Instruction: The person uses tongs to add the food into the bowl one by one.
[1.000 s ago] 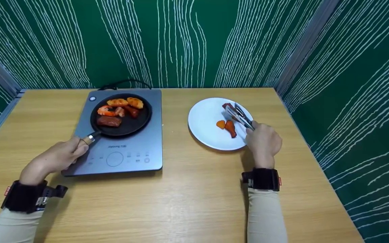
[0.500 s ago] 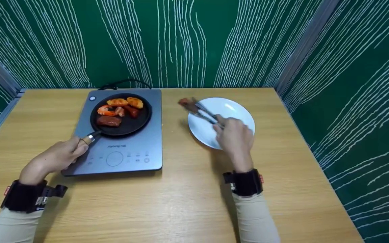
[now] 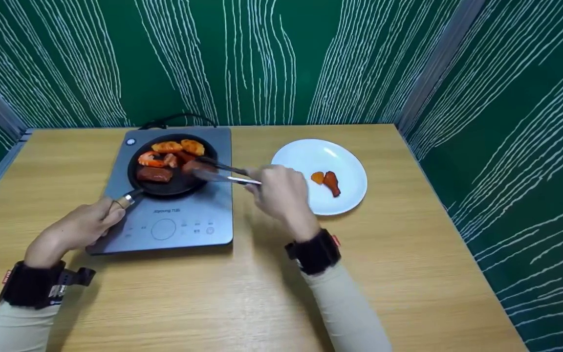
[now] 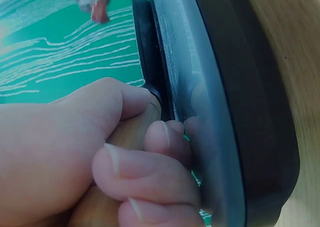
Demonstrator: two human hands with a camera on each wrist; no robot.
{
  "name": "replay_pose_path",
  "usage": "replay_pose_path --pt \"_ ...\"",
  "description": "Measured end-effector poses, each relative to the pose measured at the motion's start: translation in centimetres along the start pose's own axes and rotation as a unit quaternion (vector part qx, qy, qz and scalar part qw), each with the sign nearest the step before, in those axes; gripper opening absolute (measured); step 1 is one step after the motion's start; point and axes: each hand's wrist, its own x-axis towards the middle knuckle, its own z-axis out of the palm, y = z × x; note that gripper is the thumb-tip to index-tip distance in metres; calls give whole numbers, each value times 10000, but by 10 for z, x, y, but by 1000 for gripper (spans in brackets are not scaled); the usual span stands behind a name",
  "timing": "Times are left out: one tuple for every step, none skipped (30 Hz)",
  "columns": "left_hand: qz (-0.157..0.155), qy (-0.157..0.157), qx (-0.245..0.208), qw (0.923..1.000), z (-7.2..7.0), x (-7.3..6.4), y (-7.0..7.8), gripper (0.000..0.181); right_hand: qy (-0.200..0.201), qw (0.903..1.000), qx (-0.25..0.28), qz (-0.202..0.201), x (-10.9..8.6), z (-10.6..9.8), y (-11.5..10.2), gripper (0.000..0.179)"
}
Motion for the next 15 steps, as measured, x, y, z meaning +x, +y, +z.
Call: replay_pose_path --pt "-12 -4 -12 10000 0 0 0 27 -87 9999 -34 -113 5 0 -4 31" --pt "-13 -1 -23 10000 0 -1 -1 27 -170 9996 -85 -220 11 0 -8 31" --pt "-11 -1 -39 10000 0 -1 -1 27 -257 9990 -156 -338 16 0 -11 31" --pt "-8 -2 -54 10000 0 -1 -1 26 -348 9981 -250 -448 20 0 -14 28" --pt "-2 3 -67 10000 0 -1 -1 26 -422 9971 -314 -544 24 0 -17 26" --pt "16 9 -70 10000 1 -1 -1 26 -506 9961 -361 -623 28 1 -19 24" --pt "33 19 -65 10000 1 -1 -1 26 -573 9951 -417 -691 32 1 -22 22" --pt "49 30 -63 10000 1 -1 -1 25 -636 9940 -483 -746 35 1 -24 21" --pt "60 33 -58 10000 1 -1 -1 25 -700 9931 -518 -787 39 2 -26 19" --pt "66 38 -55 10000 1 -1 -1 25 -759 9923 -540 -816 42 2 -28 18" --pt "54 32 -57 10000 0 -1 -1 25 -806 9917 -541 -843 46 2 -29 19" --pt "43 25 -57 10000 0 -1 -1 26 -864 9909 -557 -874 50 3 -31 19" --pt "20 3 -66 10000 0 -1 -1 26 -909 9901 -568 -904 53 3 -32 22" --pt "1 -19 -78 10000 0 0 -1 26 -943 9893 -591 -945 55 2 -33 22" --pt "-6 -35 -84 10000 0 0 -1 27 -972 9886 -601 -981 58 2 -34 21"
